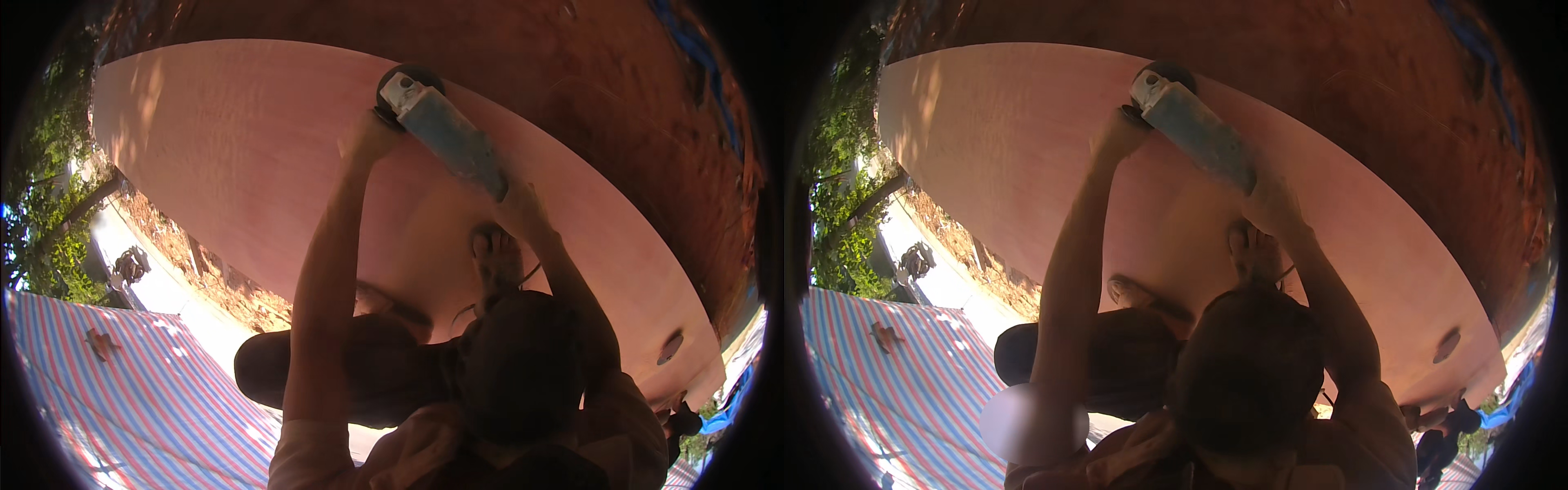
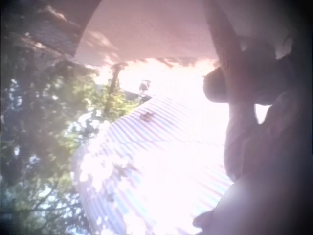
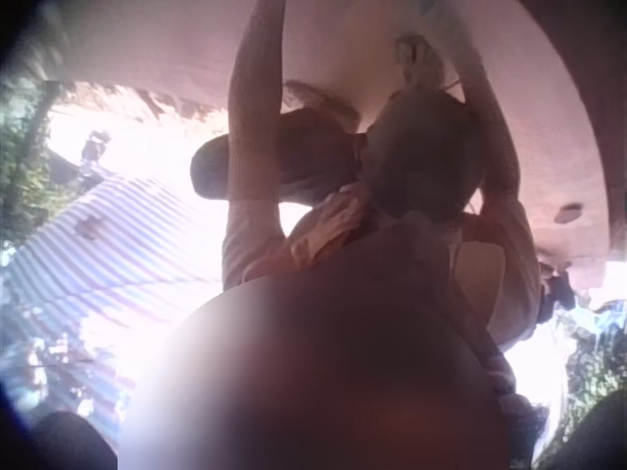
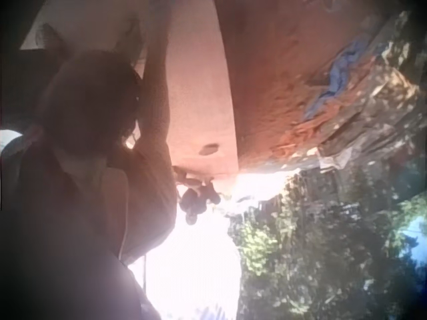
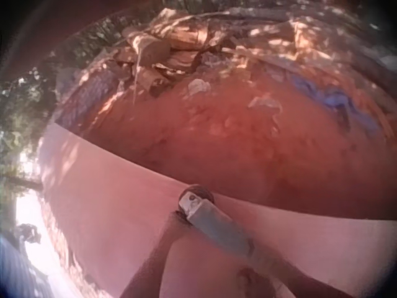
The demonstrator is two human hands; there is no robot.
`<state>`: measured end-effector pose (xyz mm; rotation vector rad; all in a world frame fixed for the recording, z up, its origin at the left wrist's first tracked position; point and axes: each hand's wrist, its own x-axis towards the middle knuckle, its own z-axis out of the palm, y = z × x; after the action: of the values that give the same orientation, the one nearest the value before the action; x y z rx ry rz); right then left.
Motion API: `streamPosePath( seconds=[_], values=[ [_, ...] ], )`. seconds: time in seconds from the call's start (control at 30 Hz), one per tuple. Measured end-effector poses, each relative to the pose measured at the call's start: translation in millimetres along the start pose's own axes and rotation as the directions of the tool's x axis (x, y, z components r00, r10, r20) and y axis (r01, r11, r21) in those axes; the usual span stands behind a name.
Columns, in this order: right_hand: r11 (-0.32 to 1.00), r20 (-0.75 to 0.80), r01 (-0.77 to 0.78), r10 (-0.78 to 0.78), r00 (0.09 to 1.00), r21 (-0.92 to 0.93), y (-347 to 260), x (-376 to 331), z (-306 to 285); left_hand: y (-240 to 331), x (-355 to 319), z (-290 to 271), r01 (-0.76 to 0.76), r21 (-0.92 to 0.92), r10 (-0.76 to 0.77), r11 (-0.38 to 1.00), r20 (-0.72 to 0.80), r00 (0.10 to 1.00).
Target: The person uses an electric sander to smooth a large pinkish surface. They move the tool in consistent strokes across the area, maintaining contact with the surface while working.
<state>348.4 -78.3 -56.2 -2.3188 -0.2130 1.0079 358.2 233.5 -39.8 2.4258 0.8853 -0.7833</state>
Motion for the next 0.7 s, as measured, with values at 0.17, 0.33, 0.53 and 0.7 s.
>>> streamPosePath(
  seconds=[0.17,0.33,0.53,0.7],
  values=[
    [0.997,-0.044,0.046,-0.043,0.998,0.063,-8,14,17,-1,25,-16,0.067,0.054,-0.071,0.996,0.074,0.995],
    [0.992,-0.063,-0.099,0.104,0.993,0.079,64,-85,11,30,-48,71,-0.167,0.043,0.166,0.985,0.023,0.986],
    [0.910,-0.058,-0.311,0.338,0.939,0.275,143,-207,69,35,-148,150,-0.320,0.014,0.314,0.947,0.154,0.937],
    [0.992,-0.031,-0.103,0.105,0.994,0.078,114,-178,87,-34,-140,139,-0.192,0.008,0.191,0.981,0.067,0.979]
  ],
)
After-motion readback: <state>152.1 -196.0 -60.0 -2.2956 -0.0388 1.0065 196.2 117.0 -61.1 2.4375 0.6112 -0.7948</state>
